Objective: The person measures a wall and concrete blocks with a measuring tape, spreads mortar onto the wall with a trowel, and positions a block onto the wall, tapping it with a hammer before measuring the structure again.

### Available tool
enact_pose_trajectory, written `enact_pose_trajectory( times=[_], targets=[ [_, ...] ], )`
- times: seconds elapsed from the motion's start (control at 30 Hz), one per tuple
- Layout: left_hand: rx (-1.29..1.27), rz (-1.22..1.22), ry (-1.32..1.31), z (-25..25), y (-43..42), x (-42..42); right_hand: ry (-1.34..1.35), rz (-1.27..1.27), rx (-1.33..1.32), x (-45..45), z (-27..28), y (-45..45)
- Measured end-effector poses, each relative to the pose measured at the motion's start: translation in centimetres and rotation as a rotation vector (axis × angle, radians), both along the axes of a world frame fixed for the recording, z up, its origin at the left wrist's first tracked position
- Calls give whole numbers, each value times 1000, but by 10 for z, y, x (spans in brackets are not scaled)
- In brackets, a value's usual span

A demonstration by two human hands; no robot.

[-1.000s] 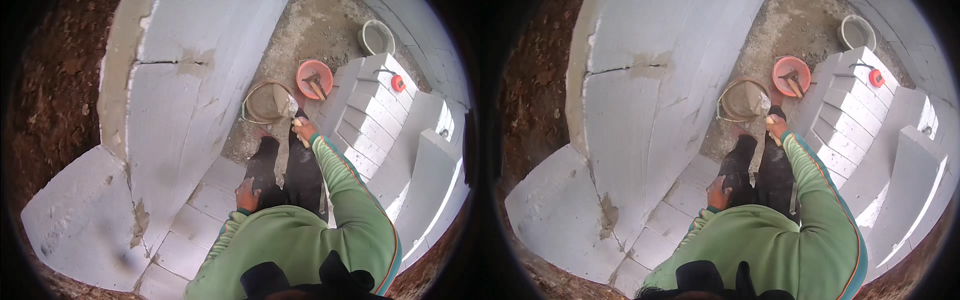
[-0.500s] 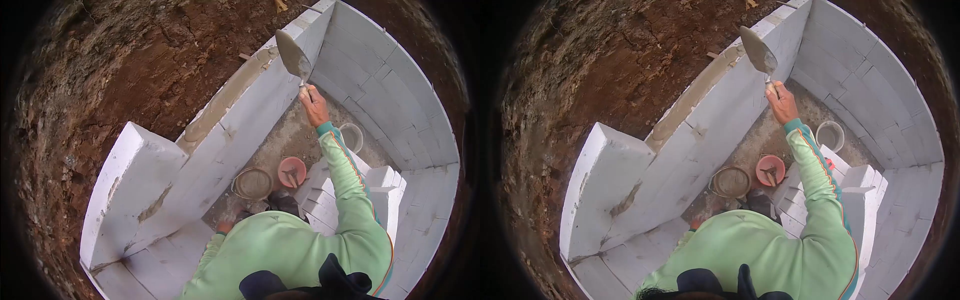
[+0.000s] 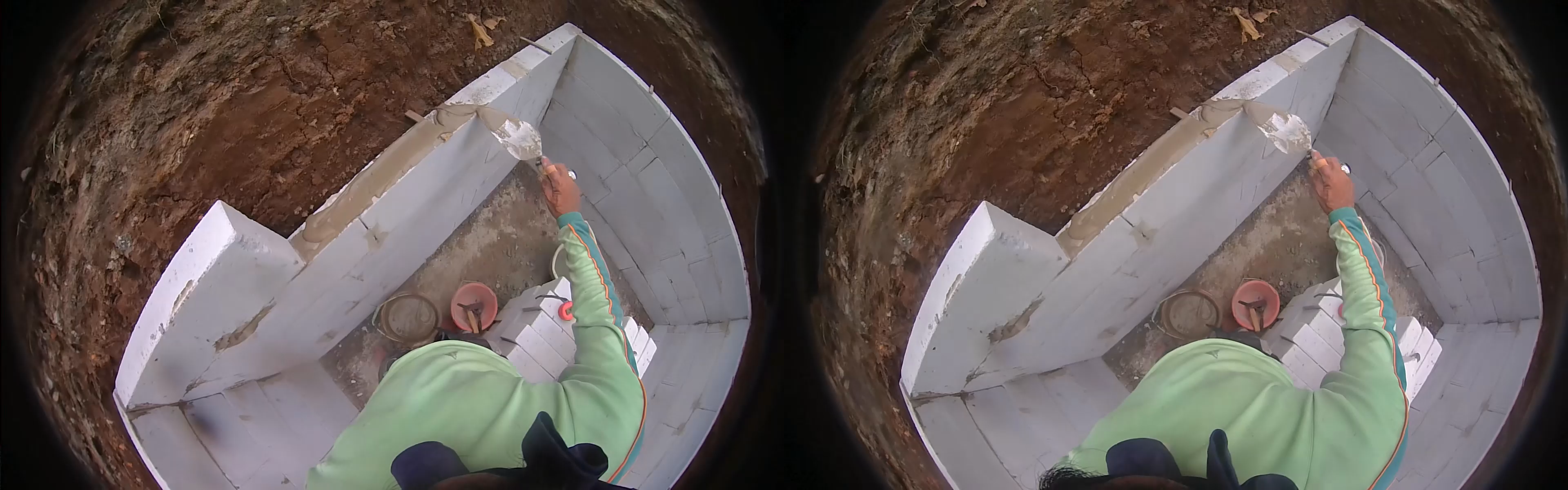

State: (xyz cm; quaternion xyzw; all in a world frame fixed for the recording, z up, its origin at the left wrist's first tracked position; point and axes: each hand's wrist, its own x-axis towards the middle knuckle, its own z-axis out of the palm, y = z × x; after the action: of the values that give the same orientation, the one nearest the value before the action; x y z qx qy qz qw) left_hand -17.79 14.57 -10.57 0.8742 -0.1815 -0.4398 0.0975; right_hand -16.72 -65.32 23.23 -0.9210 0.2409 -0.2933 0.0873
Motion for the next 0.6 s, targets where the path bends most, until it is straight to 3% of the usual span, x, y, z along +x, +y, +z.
enact_pose_trajectory(
  times=[0.13,0.23,0.33,0.43,0.6],
  targets=[
    [-21,10,-3,-1,-16,3,181,19,-222,15,99,13],
    [-51,41,-14,1,-32,11,339,95,-444,39,126,3],
    [-109,160,-24,8,-46,24,344,40,-473,47,130,-26],
    [-155,346,-7,21,-63,34,386,-95,-340,50,130,-56],
    [-128,275,-23,17,-61,23,344,-249,-143,58,97,-104]
  ],
)
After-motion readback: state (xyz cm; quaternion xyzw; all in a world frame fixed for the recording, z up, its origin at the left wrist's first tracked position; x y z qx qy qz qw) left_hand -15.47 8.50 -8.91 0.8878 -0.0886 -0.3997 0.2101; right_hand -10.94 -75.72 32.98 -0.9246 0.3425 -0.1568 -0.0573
